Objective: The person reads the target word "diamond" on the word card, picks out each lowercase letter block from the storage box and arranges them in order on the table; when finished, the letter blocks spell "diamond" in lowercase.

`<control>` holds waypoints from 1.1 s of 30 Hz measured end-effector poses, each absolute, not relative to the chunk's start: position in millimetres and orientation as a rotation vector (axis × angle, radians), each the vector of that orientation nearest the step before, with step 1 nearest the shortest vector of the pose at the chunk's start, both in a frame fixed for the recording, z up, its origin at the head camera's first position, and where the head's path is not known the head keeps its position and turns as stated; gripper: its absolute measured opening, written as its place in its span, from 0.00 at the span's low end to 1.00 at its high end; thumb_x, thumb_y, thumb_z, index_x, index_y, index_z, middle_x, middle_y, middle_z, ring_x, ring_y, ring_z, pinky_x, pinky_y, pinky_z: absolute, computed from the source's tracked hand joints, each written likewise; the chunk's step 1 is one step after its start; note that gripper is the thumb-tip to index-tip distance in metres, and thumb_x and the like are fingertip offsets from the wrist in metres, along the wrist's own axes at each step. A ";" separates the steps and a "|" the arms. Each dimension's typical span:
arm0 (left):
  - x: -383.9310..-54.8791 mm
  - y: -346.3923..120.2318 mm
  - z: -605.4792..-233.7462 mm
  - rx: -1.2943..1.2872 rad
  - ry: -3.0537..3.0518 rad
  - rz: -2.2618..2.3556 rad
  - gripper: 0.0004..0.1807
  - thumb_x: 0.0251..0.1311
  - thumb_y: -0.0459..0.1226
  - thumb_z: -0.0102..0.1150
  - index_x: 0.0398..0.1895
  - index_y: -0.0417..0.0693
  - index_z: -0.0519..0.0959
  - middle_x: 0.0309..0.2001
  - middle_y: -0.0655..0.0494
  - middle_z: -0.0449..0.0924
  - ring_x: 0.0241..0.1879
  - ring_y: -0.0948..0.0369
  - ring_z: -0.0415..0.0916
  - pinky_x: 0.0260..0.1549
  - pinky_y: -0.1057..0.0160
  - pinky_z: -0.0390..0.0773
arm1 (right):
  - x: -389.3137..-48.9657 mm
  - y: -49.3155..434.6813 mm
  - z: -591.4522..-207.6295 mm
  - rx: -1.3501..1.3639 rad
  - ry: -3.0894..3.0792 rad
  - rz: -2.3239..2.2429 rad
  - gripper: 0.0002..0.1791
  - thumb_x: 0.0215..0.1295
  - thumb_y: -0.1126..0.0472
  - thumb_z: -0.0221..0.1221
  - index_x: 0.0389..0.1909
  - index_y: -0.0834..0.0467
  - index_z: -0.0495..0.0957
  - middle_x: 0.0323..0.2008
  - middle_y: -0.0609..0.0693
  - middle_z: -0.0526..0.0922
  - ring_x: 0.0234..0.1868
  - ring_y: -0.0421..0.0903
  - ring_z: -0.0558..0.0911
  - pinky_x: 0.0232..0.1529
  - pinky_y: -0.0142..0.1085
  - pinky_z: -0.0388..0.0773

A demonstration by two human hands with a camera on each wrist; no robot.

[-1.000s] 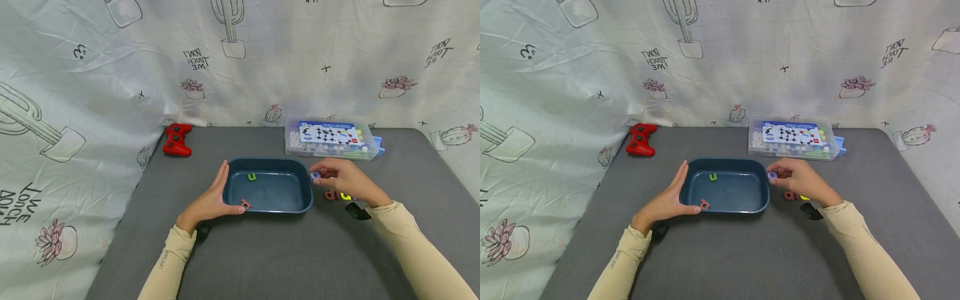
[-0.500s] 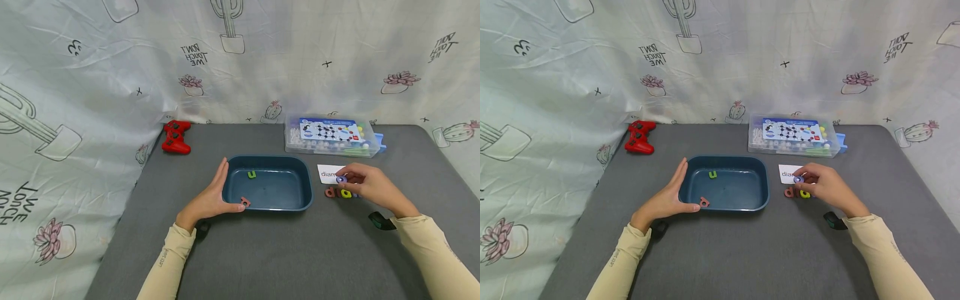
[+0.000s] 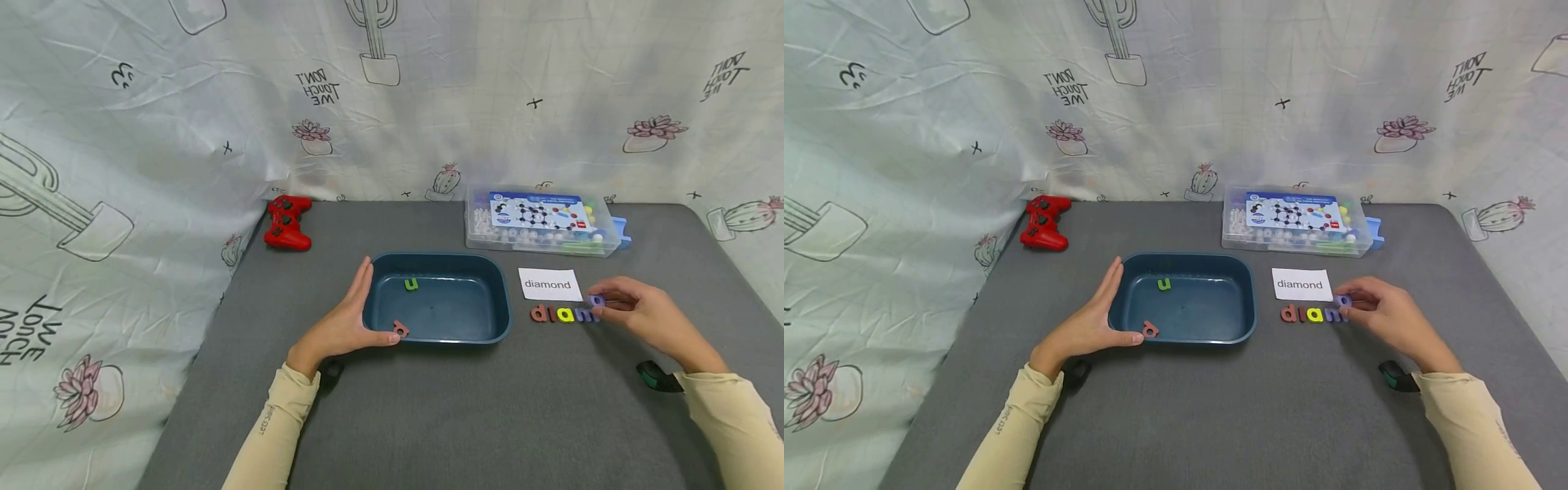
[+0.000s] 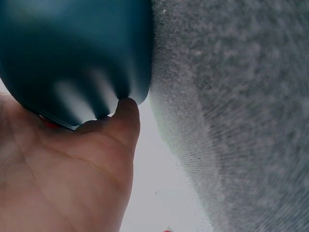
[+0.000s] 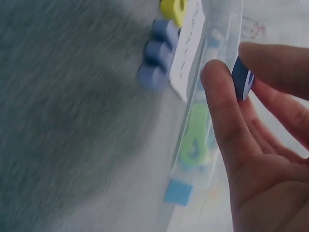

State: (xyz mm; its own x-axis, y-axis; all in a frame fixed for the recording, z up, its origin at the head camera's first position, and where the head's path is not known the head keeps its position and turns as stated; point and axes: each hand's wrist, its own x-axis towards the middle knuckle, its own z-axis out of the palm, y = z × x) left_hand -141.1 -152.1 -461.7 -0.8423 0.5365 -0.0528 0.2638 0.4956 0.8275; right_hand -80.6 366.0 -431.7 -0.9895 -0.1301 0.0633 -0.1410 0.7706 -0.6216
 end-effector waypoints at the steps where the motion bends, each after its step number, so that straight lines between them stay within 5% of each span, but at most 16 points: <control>1: -141.0 -152.2 -461.5 0.674 2.441 1.270 0.74 0.56 0.57 0.78 0.88 0.62 0.28 0.87 0.62 0.19 0.85 0.50 0.36 0.72 0.30 0.58 | -79.8 368.8 -433.1 0.216 -2.937 1.022 0.16 0.71 0.68 0.69 0.57 0.66 0.84 0.55 0.64 0.83 0.44 0.21 0.77 0.37 0.23 0.79; 9: -140.1 -151.4 -461.0 0.665 2.441 1.269 0.74 0.55 0.59 0.78 0.88 0.64 0.27 0.87 0.64 0.19 0.85 0.50 0.37 0.71 0.29 0.59 | -74.0 384.4 -441.5 0.181 -2.937 0.929 0.13 0.68 0.71 0.70 0.52 0.68 0.85 0.51 0.64 0.82 0.41 0.20 0.75 0.36 0.20 0.77; 18: -140.0 -151.1 -460.0 0.660 2.440 1.264 0.74 0.56 0.56 0.78 0.88 0.64 0.27 0.86 0.69 0.18 0.84 0.50 0.37 0.72 0.30 0.58 | -76.6 391.6 -449.9 0.139 -3.013 0.808 0.14 0.66 0.68 0.72 0.49 0.68 0.85 0.41 0.58 0.84 0.39 0.47 0.81 0.32 0.33 0.77; 33: -141.6 -151.4 -461.6 0.650 2.451 1.248 0.73 0.57 0.54 0.77 0.88 0.64 0.27 0.87 0.65 0.19 0.84 0.50 0.38 0.72 0.30 0.58 | -77.5 393.3 -457.1 0.231 -3.028 0.788 0.16 0.65 0.70 0.73 0.52 0.69 0.84 0.40 0.53 0.80 0.34 0.35 0.74 0.30 0.34 0.72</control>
